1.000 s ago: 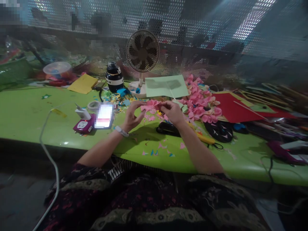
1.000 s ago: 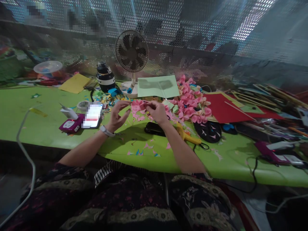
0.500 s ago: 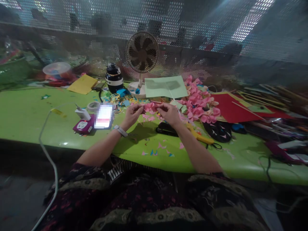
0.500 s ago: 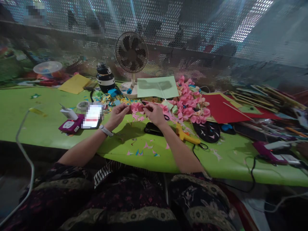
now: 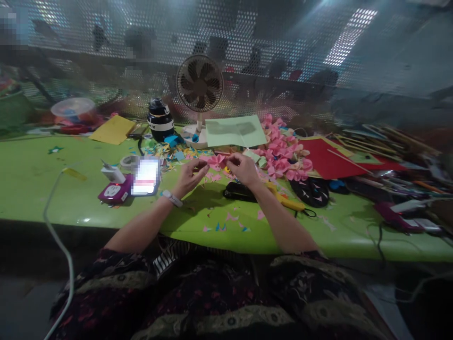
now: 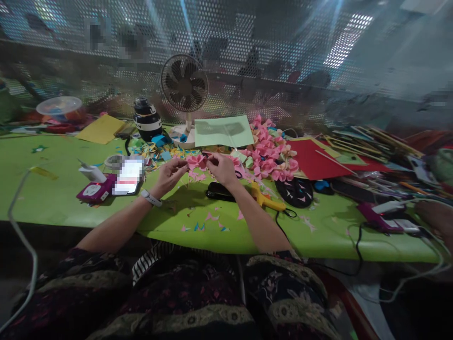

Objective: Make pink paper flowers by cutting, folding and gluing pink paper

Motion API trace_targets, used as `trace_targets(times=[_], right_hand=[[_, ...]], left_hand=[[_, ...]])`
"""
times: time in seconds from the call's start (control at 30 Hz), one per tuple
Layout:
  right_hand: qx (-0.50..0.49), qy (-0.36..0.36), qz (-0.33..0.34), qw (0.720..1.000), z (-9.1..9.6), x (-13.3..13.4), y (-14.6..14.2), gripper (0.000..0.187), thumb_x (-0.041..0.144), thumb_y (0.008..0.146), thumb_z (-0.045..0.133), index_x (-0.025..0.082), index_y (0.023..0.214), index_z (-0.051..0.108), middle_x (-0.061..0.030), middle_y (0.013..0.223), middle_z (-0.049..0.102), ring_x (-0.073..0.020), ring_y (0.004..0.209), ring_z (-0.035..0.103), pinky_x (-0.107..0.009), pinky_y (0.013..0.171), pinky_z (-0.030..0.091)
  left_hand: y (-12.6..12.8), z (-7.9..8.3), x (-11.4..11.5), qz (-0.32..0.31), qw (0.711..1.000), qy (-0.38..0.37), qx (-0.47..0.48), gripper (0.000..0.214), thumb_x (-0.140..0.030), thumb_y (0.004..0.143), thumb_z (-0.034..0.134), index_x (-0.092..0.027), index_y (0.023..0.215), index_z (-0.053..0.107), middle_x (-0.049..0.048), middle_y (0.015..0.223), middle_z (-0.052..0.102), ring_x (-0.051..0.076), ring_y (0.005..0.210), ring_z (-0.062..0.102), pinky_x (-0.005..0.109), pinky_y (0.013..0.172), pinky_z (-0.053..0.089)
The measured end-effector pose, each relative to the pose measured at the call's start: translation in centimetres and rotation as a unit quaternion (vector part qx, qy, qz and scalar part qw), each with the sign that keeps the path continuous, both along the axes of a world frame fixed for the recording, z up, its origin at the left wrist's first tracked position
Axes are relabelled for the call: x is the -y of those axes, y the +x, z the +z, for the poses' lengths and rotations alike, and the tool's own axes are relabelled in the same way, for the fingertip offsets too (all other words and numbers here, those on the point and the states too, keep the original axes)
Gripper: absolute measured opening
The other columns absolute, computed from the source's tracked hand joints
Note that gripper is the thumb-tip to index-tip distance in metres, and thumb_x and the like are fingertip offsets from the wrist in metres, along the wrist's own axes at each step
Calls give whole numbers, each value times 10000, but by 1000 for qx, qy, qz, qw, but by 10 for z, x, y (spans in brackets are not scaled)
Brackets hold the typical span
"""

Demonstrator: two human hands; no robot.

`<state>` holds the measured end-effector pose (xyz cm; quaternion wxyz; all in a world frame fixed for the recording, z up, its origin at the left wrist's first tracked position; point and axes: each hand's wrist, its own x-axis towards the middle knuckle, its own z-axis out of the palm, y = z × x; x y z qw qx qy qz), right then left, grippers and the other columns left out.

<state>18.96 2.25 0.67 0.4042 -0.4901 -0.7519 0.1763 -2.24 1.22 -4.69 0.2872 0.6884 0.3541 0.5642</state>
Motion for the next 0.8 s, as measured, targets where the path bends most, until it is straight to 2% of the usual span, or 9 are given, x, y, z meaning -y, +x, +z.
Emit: trace_targets(times=[0.23,0.3,0.37,0.47,0.53,0.6,0.67,0.73,0.8], right_hand=[[34,-52,54,997,6,-1,4,111,254,789,638,185,701,638,-2,670,667,-131,601,577,-257,614,418],[29,-98,79,992,10,-3,12,96,243,778,646,181,704,647,4,652,660,-123,577,574,-254,594,426],[26,-180,149,972,15,-4,23,108,269,767,673,176,713,668,4,645,662,-114,556,570,-250,572,438],[45,-301,256,917,22,-9,42,147,308,721,749,168,734,707,2,652,671,-104,549,572,-243,559,461],[-17,-311,217,925,24,-15,54,208,346,692,796,166,741,705,-3,640,674,-101,518,557,-234,509,445],[-151,-245,106,952,25,-22,62,297,452,737,775,177,807,689,-32,722,716,-112,553,591,-220,476,430],[-249,-191,38,949,25,-28,67,413,601,837,641,203,942,659,-68,902,757,-130,663,660,-211,475,438],[-298,-194,19,934,23,-32,66,494,678,852,584,218,1027,624,-93,1008,762,-147,718,696,-211,462,442],[-302,-212,16,929,20,-31,61,506,671,811,656,212,1021,628,-106,1020,766,-148,696,702,-204,446,430]], left_hand=[[4,-3,-4,6,1000,-20,-12,407,-557,849,669,-174,711,655,31,624,649,123,529,561,239,488,422],[3,1,0,10,999,-27,-18,451,-580,847,667,-176,650,625,20,573,622,109,494,520,233,469,383],[3,4,3,6,999,-35,-16,489,-601,859,643,-175,621,614,24,559,620,107,488,514,235,477,385],[3,7,5,4,999,-38,-12,514,-622,871,611,-175,618,629,39,570,638,117,509,547,240,491,407],[3,6,5,2,999,-38,-18,517,-627,862,617,-179,603,624,37,555,633,120,500,549,239,479,398],[4,4,4,-2,999,-41,-26,510,-620,856,627,-184,591,616,35,549,637,123,494,554,241,475,397],[5,3,3,-1,999,-43,-32,500,-609,858,628,-188,589,614,32,554,645,127,495,560,243,478,402],[5,2,3,3,998,-42,-38,495,-603,864,622,-190,591,616,28,548,644,125,484,550,242,469,391],[5,2,5,12,998,-36,-46,498,-596,868,619,-188,583,614,22,524,625,116,458,514,237,448,356]])
